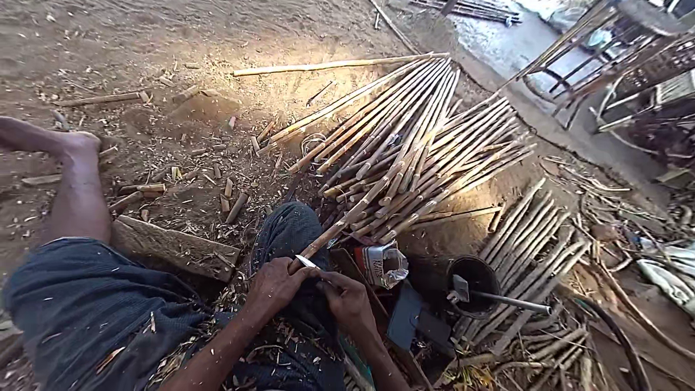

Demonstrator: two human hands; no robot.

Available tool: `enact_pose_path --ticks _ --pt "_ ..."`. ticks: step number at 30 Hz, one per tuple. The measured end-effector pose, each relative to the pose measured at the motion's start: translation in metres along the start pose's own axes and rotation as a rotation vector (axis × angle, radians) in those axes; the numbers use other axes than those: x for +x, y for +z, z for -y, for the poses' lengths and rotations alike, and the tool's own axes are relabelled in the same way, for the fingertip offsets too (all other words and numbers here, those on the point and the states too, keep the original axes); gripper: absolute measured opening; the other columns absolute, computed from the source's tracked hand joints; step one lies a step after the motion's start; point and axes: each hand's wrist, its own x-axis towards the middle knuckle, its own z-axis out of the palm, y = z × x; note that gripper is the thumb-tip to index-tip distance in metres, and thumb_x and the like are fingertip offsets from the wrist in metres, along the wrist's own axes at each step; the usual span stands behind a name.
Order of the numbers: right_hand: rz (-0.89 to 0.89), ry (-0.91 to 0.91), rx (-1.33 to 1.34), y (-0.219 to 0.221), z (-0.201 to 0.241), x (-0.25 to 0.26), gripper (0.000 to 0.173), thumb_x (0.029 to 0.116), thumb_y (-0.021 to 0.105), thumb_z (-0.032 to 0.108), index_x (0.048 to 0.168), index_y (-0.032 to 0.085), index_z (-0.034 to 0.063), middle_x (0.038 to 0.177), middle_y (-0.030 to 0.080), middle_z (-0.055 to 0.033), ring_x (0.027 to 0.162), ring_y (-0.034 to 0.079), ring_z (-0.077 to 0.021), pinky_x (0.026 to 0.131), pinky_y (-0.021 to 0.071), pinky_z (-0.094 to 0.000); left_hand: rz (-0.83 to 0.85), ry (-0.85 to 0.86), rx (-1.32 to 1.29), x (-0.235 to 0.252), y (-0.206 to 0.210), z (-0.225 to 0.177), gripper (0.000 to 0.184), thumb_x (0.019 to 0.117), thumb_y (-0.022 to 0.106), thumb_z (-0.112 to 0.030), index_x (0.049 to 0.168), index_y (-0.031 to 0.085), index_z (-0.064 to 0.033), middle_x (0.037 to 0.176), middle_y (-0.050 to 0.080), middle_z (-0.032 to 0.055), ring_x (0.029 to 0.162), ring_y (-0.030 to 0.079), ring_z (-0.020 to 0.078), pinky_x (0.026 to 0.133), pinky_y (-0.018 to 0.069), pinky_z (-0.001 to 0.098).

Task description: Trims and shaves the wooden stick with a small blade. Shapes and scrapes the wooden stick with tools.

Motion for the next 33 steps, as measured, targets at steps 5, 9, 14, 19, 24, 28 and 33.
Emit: enact_pose_path --ticks 5,9,14,19,24,28,33 --pt "-0.16 0.163 -0.251 0.012 0.031 -0.003 0.025 0.0979 0.061 0.033 0.116 0.078 0.0304 0.1 0.076 0.0022 0.089 0.073 -0.0211 0.074 0.0576 -0.0522 -0.061 -0.021 0.153 0.003 0.0 -0.01 0.064 0.0923 0.053 -0.074 0.094 0.068 -0.0127 0.087 0.068 0.0106 0.089 0.069 0.0293 0.078 0.0547 0.0528" --pt "-0.313 0.185 -0.245 0.03 0.033 0.003 0.026 0.097 0.063 0.026 0.118 0.078 0.0287 0.096 0.077 -0.0022 0.085 0.073 -0.0246 0.071 0.0571 -0.0539 -0.094 -0.047 0.201 0.006 0.0 -0.02 0.07 0.0932 0.046 -0.077 0.1 0.069 -0.0116 0.097 0.07 0.0128 0.097 0.07 0.0309 0.081 0.0561 0.0538" --pt "-0.474 0.171 -0.315 0.032 0.025 0.012 0.026 0.0992 0.061 0.026 0.118 0.078 0.0214 0.092 0.076 -0.0109 0.08 0.073 -0.0329 0.068 0.0558 -0.0586 -0.105 -0.066 0.192 0.0 -0.002 -0.021 0.073 0.0913 0.047 -0.08 0.102 0.069 -0.0106 0.099 0.07 0.0133 0.098 0.07 0.0315 0.08 0.0565 0.0537" --pt "-0.51 0.265 -0.076 -0.098 -0.047 0.058 0.033 0.1049 0.058 0.019 0.131 0.066 0.0012 0.108 0.07 -0.0228 0.091 0.068 -0.0364 0.083 0.0536 -0.0583 -0.026 -0.004 0.197 -0.019 -0.003 0.015 0.069 0.0947 0.046 -0.075 0.098 0.069 -0.0101 0.094 0.07 0.0137 0.096 0.07 0.0321 0.082 0.0552 0.0552" --pt "-0.123 0.182 -0.013 -0.08 -0.059 0.016 0.032 0.1038 0.055 0.019 0.133 0.067 0.0113 0.093 0.071 -0.0127 0.07 0.066 -0.024 0.065 0.0572 -0.0482 -0.01 0.099 0.191 -0.03 -0.019 0.03 0.054 0.0966 0.064 -0.054 0.128 0.06 -0.0101 0.104 0.069 0.016 0.098 0.069 0.0354 0.087 0.055 0.0572" --pt "0.059 0.355 -0.224 -0.009 -0.121 -0.009 0.034 0.1034 0.056 0.026 0.134 0.069 0.0165 0.119 0.073 -0.012 0.107 0.071 -0.0299 0.095 0.054 -0.0567 -0.254 0.097 0.269 -0.099 -0.027 0.097 0.062 0.0876 0.074 -0.058 0.125 0.065 -0.0094 0.105 0.07 0.014 0.091 0.07 0.0341 0.077 0.058 0.0562" --pt "0.009 0.327 -0.557 0.041 -0.141 -0.031 0.036 0.098 0.064 0.026 0.127 0.07 0.005 0.132 0.061 -0.0281 0.123 0.059 -0.0469 0.101 0.0492 -0.06 -0.493 0.094 0.334 -0.18 -0.04 0.161 0.058 0.0969 0.062 -0.056 0.11 0.071 -0.0003 0.095 0.072 0.0219 0.081 0.072 0.0428 0.068 0.0569 0.0634"
